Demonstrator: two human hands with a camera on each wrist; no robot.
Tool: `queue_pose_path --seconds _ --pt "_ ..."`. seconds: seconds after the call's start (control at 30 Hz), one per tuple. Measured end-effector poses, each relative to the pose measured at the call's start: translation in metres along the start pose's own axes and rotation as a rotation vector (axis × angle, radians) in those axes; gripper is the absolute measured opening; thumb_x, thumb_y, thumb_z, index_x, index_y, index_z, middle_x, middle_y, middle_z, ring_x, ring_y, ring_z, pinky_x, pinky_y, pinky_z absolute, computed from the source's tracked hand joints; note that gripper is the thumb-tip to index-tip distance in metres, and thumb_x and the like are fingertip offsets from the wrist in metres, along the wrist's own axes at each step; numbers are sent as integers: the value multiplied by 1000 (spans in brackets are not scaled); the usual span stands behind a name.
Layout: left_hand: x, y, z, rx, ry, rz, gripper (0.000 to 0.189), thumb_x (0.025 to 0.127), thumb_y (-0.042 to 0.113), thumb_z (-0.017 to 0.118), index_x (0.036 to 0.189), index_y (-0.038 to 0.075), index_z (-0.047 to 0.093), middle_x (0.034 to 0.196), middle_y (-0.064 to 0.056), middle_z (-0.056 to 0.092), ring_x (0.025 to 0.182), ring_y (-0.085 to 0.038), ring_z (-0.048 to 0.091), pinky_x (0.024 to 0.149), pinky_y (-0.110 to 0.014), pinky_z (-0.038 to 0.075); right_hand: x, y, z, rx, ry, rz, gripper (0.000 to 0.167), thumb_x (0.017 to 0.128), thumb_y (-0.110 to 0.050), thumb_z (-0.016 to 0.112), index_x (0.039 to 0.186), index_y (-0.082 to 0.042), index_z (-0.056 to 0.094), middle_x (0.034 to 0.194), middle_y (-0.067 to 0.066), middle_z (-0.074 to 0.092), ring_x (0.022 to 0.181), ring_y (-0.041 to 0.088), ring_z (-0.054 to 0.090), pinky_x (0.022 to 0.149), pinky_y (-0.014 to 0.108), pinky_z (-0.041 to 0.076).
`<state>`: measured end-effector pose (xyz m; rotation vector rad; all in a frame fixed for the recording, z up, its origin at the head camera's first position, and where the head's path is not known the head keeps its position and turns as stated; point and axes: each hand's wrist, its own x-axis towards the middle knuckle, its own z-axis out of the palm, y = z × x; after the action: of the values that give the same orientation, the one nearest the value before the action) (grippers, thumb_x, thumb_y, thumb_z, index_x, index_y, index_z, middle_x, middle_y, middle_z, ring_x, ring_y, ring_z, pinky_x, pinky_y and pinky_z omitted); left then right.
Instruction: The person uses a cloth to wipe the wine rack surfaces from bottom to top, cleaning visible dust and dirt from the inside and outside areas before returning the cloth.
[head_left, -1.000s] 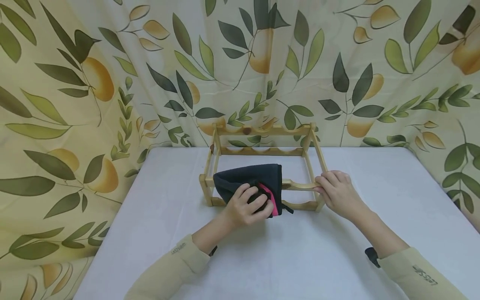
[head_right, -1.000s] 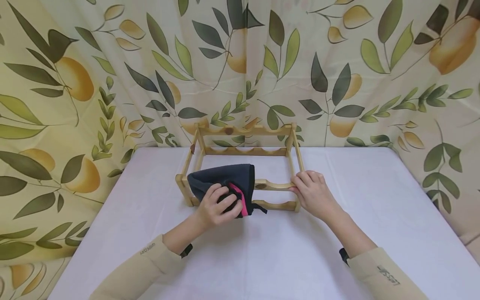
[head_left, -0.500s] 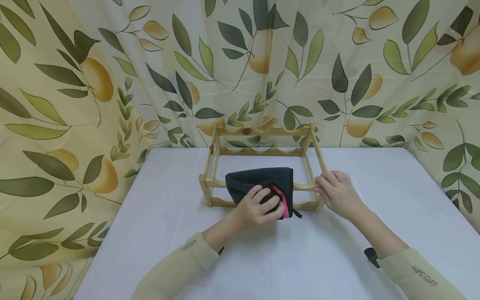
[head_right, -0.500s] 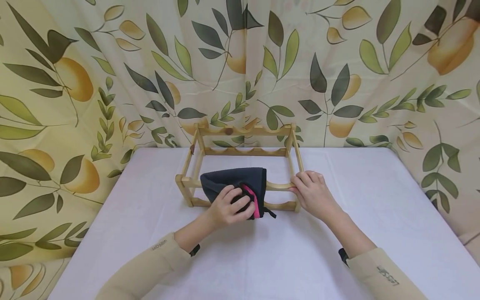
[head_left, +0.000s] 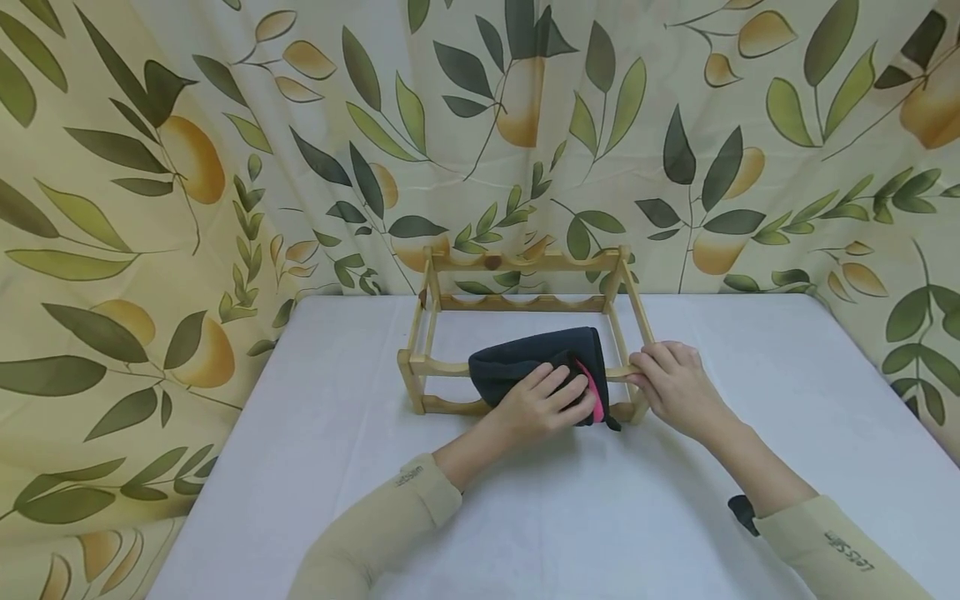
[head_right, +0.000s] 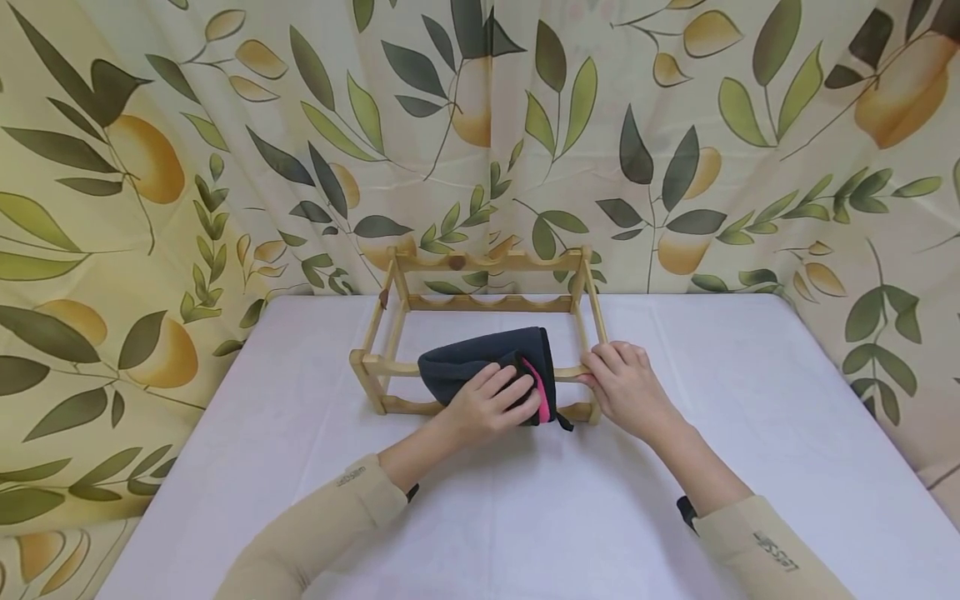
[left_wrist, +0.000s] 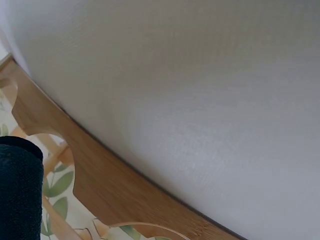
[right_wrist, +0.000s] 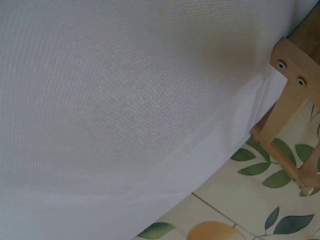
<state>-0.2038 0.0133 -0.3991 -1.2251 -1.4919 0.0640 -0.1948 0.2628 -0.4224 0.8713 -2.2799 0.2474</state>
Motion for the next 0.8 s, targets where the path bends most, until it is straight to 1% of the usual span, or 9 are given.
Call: queue_pose_path --seconds 0.23,0.27,0.33,0.4,0.53,0.63,0.8 --pt "-5 5 1 68 -144 7 30 97 12 35 103 24 63 106 7 60 95 -11 53 81 -26 41 2 1 0 11 15 -24 50 98 -42 26 91 -2 55 86 13 48 84 34 43 69 48 32" --pt "-6 5 1 83 -157 9 31 97 12 35 104 24 62 107 8 60 96 -11 53 82 -26 40 2 1 0 10 15 -29 50 98 -42 26 91 -2 55 86 13 48 84 34 43 69 48 32" --pt "-8 7 4 118 -160 16 32 97 13 34 105 26 62 108 10 59 97 -10 52 83 -27 40 2 2 1 9 10 -31 50 98 -42 25 91 -2 55 86 12 48 84 34 43 69 47 32" --pt "-9 9 7 165 -135 23 30 96 14 35 104 27 61 108 11 58 96 -10 52 81 -27 39 1 3 1 9 5 -34 51 98 -43 25 90 -2 55 86 12 48 84 33 43 70 47 32" --pt "-8 11 15 240 -50 30 22 94 19 40 98 25 61 101 12 59 90 -9 51 76 -24 39 2 4 1 14 13 -55 48 98 -40 26 90 -2 55 85 12 49 83 34 44 70 47 32" --pt "-8 11 18 247 0 36 19 94 19 42 95 23 61 97 12 60 86 -9 51 74 -24 39 2 4 2 20 28 -71 47 98 -39 27 89 -2 55 85 12 49 82 35 44 70 48 33" --pt "-7 12 21 222 48 46 19 93 17 43 91 20 62 93 11 61 82 -9 51 72 -22 40 4 5 1 31 42 -89 47 99 -37 27 89 -1 55 85 13 50 80 35 45 69 47 33"
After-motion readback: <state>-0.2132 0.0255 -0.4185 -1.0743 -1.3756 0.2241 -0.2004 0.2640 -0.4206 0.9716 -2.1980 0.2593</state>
